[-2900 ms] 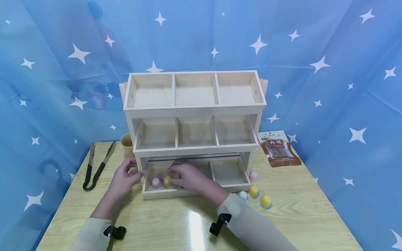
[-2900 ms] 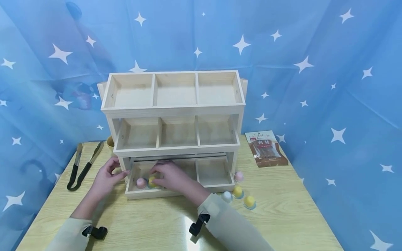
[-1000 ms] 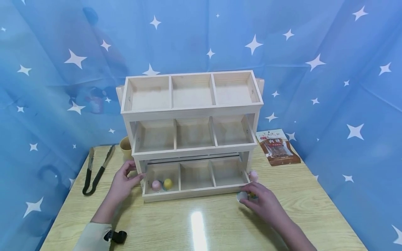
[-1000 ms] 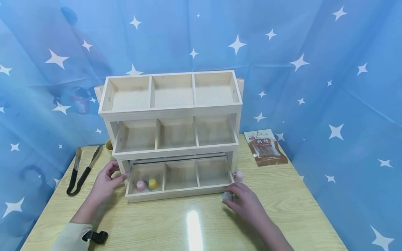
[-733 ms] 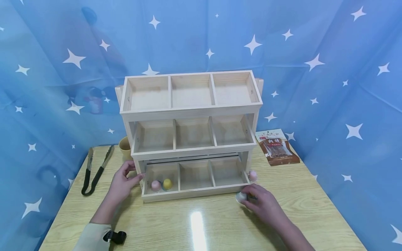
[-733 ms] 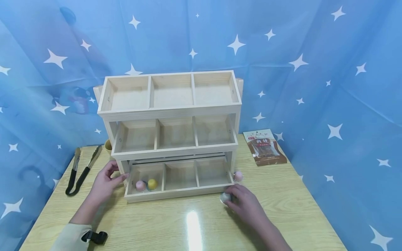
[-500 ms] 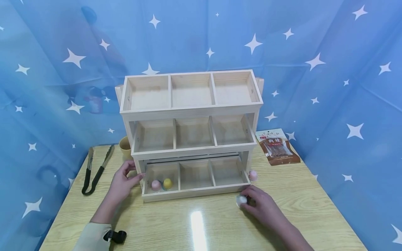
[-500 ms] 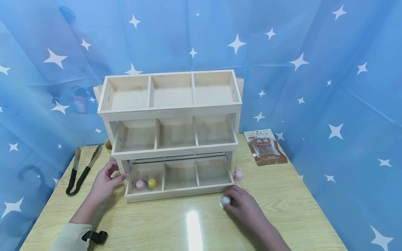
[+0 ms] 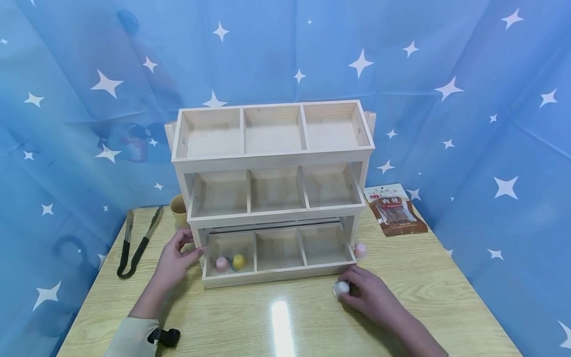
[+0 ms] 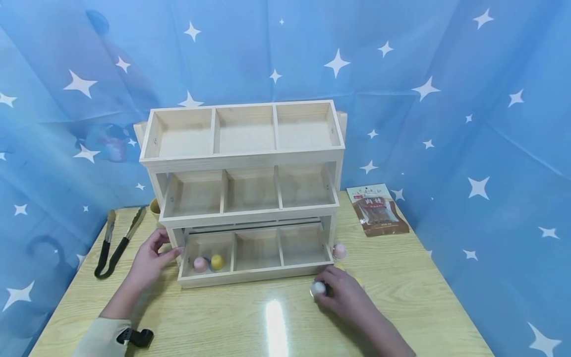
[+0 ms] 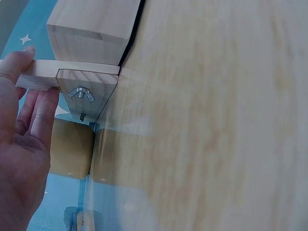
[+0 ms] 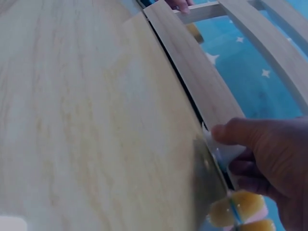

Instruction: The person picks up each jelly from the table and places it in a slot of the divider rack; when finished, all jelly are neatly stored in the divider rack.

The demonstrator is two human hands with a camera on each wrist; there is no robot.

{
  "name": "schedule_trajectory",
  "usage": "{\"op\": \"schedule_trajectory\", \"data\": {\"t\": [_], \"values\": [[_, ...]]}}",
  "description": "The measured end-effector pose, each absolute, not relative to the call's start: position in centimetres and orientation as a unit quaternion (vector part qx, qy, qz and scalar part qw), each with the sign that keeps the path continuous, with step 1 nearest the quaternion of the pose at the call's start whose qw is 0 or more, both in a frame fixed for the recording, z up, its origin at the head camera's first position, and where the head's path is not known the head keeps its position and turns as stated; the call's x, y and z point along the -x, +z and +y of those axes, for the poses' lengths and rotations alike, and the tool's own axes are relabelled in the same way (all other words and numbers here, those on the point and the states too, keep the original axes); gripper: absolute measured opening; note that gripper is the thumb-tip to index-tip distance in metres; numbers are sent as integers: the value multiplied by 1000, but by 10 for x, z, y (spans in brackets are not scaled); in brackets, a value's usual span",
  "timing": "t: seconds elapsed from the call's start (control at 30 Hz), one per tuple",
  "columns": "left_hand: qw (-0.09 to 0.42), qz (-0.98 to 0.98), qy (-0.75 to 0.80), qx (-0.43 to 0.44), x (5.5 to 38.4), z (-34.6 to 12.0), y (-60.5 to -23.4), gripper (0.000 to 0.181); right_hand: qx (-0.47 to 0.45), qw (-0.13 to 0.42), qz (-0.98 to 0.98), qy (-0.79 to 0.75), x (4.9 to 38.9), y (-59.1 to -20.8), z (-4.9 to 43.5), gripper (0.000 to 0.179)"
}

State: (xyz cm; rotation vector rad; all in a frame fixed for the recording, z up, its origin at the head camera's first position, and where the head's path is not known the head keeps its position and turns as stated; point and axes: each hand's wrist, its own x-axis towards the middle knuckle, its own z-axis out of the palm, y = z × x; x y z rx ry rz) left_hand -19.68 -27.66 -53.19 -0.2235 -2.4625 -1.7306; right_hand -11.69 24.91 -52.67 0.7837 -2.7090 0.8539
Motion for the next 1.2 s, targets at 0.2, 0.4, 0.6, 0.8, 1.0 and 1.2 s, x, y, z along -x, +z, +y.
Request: {"op": "schedule_trajectory", "data": {"t": [0.2,0.4,0.6,0.8,1.0,1.2], "values": [[62,-810,-578,78,197,-278,-533,45,-309,152,-890,300,123,-521,246,39],[59,-808,-581,80,196,-278,-533,45,-335,194,-870,306,137,-508,232,37],[55,-806,-584,81,195,-277,-533,44,-335,188,-853,354,151,-497,206,33],[53,-804,-587,77,194,-277,-535,44,-328,142,-847,393,166,-493,178,29],[52,-806,-586,73,197,-277,-535,45,-321,117,-854,393,181,-490,156,31],[52,-803,-589,71,199,-278,-534,46,-325,70,-854,400,195,-488,137,32]]}}
